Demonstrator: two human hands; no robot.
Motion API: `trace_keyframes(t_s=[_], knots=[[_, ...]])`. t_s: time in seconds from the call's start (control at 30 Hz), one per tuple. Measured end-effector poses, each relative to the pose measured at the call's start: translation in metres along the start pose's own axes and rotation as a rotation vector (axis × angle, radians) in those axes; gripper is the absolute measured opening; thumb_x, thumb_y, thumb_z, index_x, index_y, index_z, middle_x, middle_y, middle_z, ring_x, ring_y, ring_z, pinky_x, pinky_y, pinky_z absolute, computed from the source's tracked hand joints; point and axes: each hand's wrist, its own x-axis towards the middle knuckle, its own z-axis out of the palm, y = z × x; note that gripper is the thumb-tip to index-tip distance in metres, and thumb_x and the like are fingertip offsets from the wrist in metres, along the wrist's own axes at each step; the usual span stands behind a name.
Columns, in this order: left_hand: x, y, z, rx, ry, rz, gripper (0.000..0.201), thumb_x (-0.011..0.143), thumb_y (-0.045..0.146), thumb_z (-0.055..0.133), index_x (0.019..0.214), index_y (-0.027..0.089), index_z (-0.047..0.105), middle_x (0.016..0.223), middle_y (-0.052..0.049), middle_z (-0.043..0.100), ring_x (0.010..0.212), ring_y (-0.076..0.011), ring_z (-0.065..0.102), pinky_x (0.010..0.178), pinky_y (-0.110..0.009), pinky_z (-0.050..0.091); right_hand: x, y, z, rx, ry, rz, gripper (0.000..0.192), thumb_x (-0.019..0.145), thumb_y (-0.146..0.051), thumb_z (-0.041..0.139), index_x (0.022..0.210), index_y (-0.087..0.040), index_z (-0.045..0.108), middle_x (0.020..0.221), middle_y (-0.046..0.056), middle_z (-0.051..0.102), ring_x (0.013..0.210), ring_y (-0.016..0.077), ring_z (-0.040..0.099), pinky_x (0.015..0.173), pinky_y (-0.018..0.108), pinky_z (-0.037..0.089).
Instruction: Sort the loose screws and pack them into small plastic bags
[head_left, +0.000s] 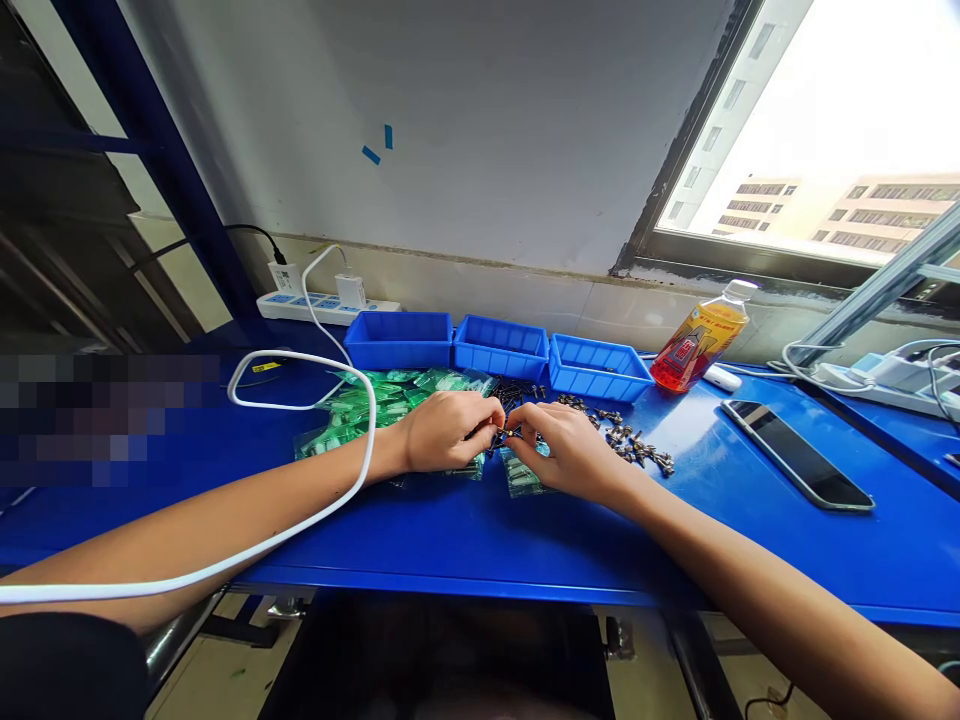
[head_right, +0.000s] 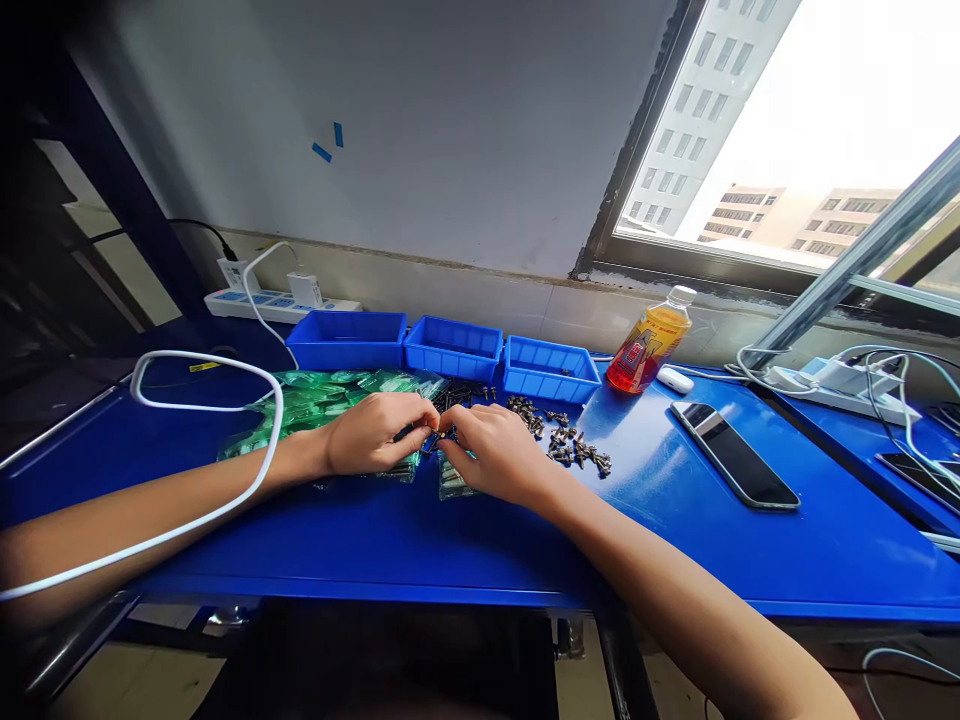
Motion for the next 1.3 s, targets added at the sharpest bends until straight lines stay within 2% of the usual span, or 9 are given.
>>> trace_keyframes(t_s=[0.27, 0.7, 0.9, 1.0, 1.13, 1.3], knots=[[-0.0002, 0.0007, 0.0009, -0.043, 0.015, -0.005, 0.01, 0.081, 0.018, 0.045, 0.087, 0.018, 0.052, 0.071, 0.0, 0.061, 0.059, -0.0124, 0.053, 0.059, -0.023, 0.039, 0.0002, -0.0001, 0.001, -0.015, 0.001, 0.028, 0.005, 0.084, -0.022, 0.051, 0.084, -0.018, 0.054, 0.061, -0.001, 0.06, 0.057, 0.0119, 0.055, 0.059, 0.023, 0.037], [-0.0001, 0.0001, 0.0008, -0.009, -0.004, -0.011, 0.011, 0.083, 0.019, 0.041, 0.082, 0.018, 0.052, 0.072, -0.001, 0.061, 0.064, -0.0142, 0.055, 0.062, -0.024, 0.04, 0.0005, -0.0008, -0.0002, -0.016, -0.02, 0.054, 0.012, 0.086, -0.026, 0.051, 0.081, -0.017, 0.057, 0.061, 0.0, 0.062, 0.058, 0.012, 0.056, 0.059, 0.024, 0.038], [0.0003, -0.0005, 0.0013, -0.008, 0.01, -0.001, 0.011, 0.083, 0.02, 0.04, 0.081, 0.018, 0.051, 0.071, -0.002, 0.061, 0.062, -0.0145, 0.054, 0.06, -0.024, 0.039, -0.0001, -0.0015, -0.0007, 0.006, -0.018, 0.052, 0.007, 0.083, -0.026, 0.055, 0.085, -0.018, 0.055, 0.061, -0.002, 0.059, 0.058, 0.0124, 0.056, 0.059, 0.023, 0.037], [0.0004, -0.0006, 0.0016, -0.013, 0.023, 0.004, 0.011, 0.082, 0.021, 0.04, 0.079, 0.018, 0.05, 0.07, -0.002, 0.06, 0.061, -0.0146, 0.053, 0.059, -0.024, 0.039, -0.0003, -0.0013, -0.0004, 0.023, -0.011, 0.036, 0.011, 0.081, -0.023, 0.057, 0.09, -0.018, 0.053, 0.061, -0.003, 0.058, 0.058, 0.0121, 0.055, 0.058, 0.022, 0.037], [0.0004, -0.0007, 0.0018, -0.027, 0.024, 0.008, 0.012, 0.083, 0.021, 0.04, 0.079, 0.018, 0.05, 0.069, -0.001, 0.06, 0.061, -0.0143, 0.053, 0.059, -0.024, 0.038, -0.0005, -0.0003, 0.0014, 0.034, 0.0, -0.014, 0.01, 0.08, -0.017, 0.055, 0.09, -0.018, 0.052, 0.062, -0.003, 0.059, 0.059, 0.0126, 0.055, 0.057, 0.022, 0.037], [-0.0003, -0.0009, 0.0018, -0.048, 0.033, 0.02, 0.011, 0.082, 0.021, 0.041, 0.082, 0.017, 0.052, 0.07, -0.001, 0.06, 0.059, -0.0138, 0.051, 0.058, -0.024, 0.038, -0.0005, 0.0003, 0.0018, 0.019, 0.021, 0.0, 0.005, 0.082, -0.018, 0.052, 0.088, -0.017, 0.052, 0.061, -0.002, 0.059, 0.057, 0.0129, 0.055, 0.058, 0.023, 0.037]])
